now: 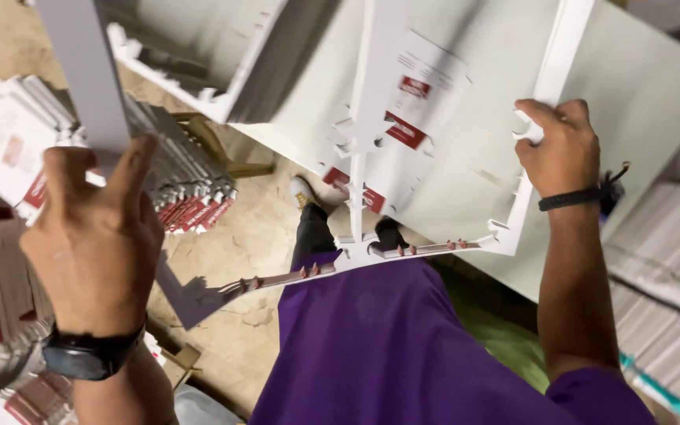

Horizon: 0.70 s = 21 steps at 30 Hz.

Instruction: Stripping waste material from die-cut cardboard box templates and stacking them on a table.

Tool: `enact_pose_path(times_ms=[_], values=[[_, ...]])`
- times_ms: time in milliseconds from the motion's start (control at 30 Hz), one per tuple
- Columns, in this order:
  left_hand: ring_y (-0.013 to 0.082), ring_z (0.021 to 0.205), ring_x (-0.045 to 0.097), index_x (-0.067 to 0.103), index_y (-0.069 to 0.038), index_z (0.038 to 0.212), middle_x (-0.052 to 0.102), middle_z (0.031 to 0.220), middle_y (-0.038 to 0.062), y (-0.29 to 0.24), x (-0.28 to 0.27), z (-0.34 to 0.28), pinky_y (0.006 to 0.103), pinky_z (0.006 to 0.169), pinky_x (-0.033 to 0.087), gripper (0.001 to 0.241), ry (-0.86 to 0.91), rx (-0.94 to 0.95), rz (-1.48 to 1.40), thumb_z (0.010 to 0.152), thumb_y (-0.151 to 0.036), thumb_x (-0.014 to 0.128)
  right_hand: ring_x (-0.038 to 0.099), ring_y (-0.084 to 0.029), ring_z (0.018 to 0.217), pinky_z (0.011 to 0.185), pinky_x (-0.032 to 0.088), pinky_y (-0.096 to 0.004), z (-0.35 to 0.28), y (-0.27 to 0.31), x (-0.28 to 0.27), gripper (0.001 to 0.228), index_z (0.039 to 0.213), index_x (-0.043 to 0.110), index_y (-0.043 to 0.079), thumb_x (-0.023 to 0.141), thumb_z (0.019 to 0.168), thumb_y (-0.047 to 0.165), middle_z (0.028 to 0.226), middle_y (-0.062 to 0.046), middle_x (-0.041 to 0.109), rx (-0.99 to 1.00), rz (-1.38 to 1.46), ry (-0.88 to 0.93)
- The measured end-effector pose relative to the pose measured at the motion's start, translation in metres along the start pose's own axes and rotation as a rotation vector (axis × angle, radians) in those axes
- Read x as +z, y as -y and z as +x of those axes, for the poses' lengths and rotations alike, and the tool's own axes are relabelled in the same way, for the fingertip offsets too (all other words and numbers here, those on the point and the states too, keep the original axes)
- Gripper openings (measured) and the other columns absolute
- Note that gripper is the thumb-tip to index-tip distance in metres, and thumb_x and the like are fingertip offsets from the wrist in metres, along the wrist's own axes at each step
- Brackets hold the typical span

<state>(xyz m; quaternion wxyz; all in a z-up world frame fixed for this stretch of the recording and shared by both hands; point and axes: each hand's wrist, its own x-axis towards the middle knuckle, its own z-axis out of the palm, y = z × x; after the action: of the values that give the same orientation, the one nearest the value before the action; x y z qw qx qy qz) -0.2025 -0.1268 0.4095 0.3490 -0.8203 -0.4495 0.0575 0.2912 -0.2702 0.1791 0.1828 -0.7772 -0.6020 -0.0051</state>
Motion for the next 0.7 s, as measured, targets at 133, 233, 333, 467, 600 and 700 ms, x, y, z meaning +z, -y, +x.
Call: enact_pose_path(times_ms=[133,233,333,467,600,700], values=[[0.007,0.062,0.061,0.074,-0.035,0.145,0.062,0.12,0.008,0.033,0.026,-0.005,0.0205,0.04,0.055,0.04,0.075,-0.105,-0.193,0.111,-0.014,0.068,0.065,-0.032,0.086,0.078,0.059,-0.048,0.065,0.026,0.003,0.064,0.137,0.081,0.019,0.071,0.076,-0.001,0.112,-0.011,0.051,-0.116,-0.071,-0.037],[0.01,0.059,0.057,0.073,-0.029,0.141,0.059,0.111,0.009,0.058,0.069,-0.002,0.0248,0.039,0.056,0.043,0.13,-0.154,-0.343,0.105,-0.009,0.065,0.065,-0.031,0.091,0.076,0.059,-0.046,0.123,0.05,0.0,0.064,0.14,0.084,0.02,0.071,0.081,-0.002,0.113,-0.01,0.056,-0.228,-0.181,-0.099],[0.0167,0.057,0.059,0.07,-0.022,0.14,0.055,0.108,0.013,0.08,0.113,0.01,0.0326,0.041,0.06,0.05,0.167,-0.201,-0.534,0.092,-0.007,0.067,0.068,-0.027,0.093,0.082,0.061,-0.04,0.189,0.074,-0.009,0.065,0.145,0.088,0.019,0.075,0.085,-0.004,0.12,-0.012,0.061,-0.342,-0.277,-0.16],[0.0219,0.051,0.058,0.065,-0.015,0.138,0.051,0.101,0.015,0.098,0.169,0.037,0.0383,0.043,0.062,0.059,0.183,-0.295,-0.741,0.081,0.002,0.064,0.061,-0.045,0.106,0.101,0.053,-0.051,0.295,0.097,-0.002,0.072,0.156,0.084,0.004,0.069,0.088,-0.013,0.121,-0.028,0.051,-0.453,-0.178,-0.113],[0.0262,0.05,0.057,0.06,-0.009,0.137,0.048,0.098,0.016,0.111,0.187,0.069,0.0413,0.042,0.06,0.057,0.264,-0.35,-0.923,0.082,0.005,0.065,0.061,-0.04,0.09,0.087,0.056,-0.046,0.396,0.106,0.029,0.065,0.158,0.085,0.014,0.073,0.097,-0.004,0.109,-0.019,0.054,-0.496,-0.409,-0.081],[0.0316,0.055,0.061,0.061,-0.01,0.135,0.046,0.099,0.016,0.116,0.198,0.089,0.046,0.049,0.063,0.053,0.322,-0.429,-1.033,0.084,0.004,0.067,0.066,-0.039,0.084,0.08,0.055,-0.044,0.466,0.125,0.054,0.065,0.158,0.085,0.025,0.075,0.096,0.008,0.096,-0.015,0.058,-0.575,-0.385,-0.037]])
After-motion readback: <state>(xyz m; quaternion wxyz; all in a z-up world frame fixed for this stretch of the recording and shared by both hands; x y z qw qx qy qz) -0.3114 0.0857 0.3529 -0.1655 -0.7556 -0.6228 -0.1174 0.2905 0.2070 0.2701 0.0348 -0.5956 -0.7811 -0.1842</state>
